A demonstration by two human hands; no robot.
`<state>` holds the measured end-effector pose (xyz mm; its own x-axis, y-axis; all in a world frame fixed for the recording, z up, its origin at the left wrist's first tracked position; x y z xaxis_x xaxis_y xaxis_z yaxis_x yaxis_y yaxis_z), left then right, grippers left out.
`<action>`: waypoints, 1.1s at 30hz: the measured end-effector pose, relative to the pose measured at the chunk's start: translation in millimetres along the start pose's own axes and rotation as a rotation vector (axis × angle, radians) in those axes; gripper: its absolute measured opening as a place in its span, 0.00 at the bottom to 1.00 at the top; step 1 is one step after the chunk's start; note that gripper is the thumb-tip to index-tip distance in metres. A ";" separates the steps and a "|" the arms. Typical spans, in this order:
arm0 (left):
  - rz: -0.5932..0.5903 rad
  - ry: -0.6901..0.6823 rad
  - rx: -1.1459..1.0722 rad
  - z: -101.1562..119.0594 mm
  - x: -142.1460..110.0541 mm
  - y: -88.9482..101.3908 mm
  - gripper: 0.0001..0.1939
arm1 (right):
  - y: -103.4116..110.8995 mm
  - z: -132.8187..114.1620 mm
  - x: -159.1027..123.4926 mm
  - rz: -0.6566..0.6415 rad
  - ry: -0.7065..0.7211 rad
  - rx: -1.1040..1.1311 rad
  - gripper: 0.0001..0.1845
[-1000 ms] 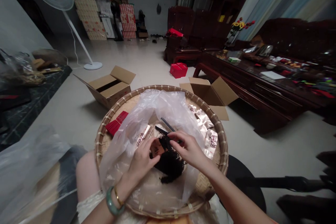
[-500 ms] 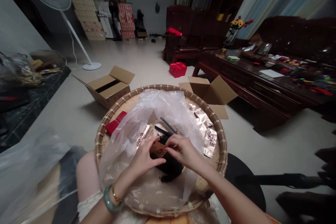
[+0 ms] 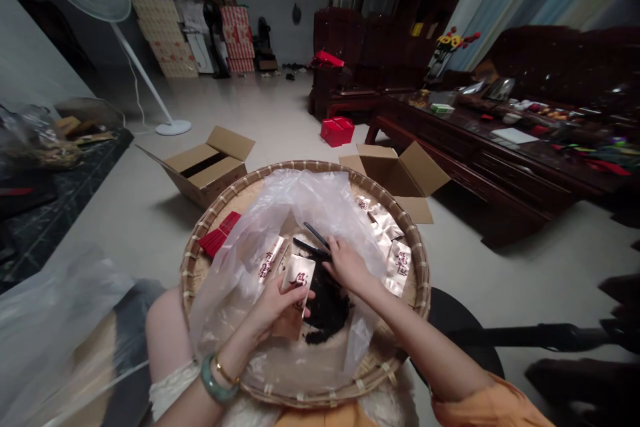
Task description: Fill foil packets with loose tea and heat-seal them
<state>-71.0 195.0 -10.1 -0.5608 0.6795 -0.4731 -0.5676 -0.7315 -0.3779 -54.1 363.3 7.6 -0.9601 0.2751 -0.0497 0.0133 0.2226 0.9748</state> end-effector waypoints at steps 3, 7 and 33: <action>0.071 -0.061 0.004 0.1 3.0 6.4 0.28 | -19.7 -1.6 13.3 -0.073 -0.056 -0.087 0.31; 0.113 -0.097 0.008 0.0 5.1 12.8 0.27 | -23.9 -1.6 21.1 -0.074 -0.053 -0.057 0.22; 0.177 -0.315 0.083 38.9 -0.8 20.5 0.26 | 44.2 -22.3 -45.7 -0.163 0.251 0.643 0.15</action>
<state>-105.6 181.6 13.5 -0.8052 0.5367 -0.2521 -0.4851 -0.8408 -0.2405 -15.9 339.6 57.8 -0.9982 -0.0153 -0.0576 -0.0484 0.7721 0.6337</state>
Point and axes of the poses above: each hand's wrist, its own x-axis towards the middle knuckle, its own y-axis out of the back of the hand, z = x × y, the point moved 7 cm from there along x, towards the middle knuckle, and after that the axes turned 4 degrees about -x, right-handed, at the moved point
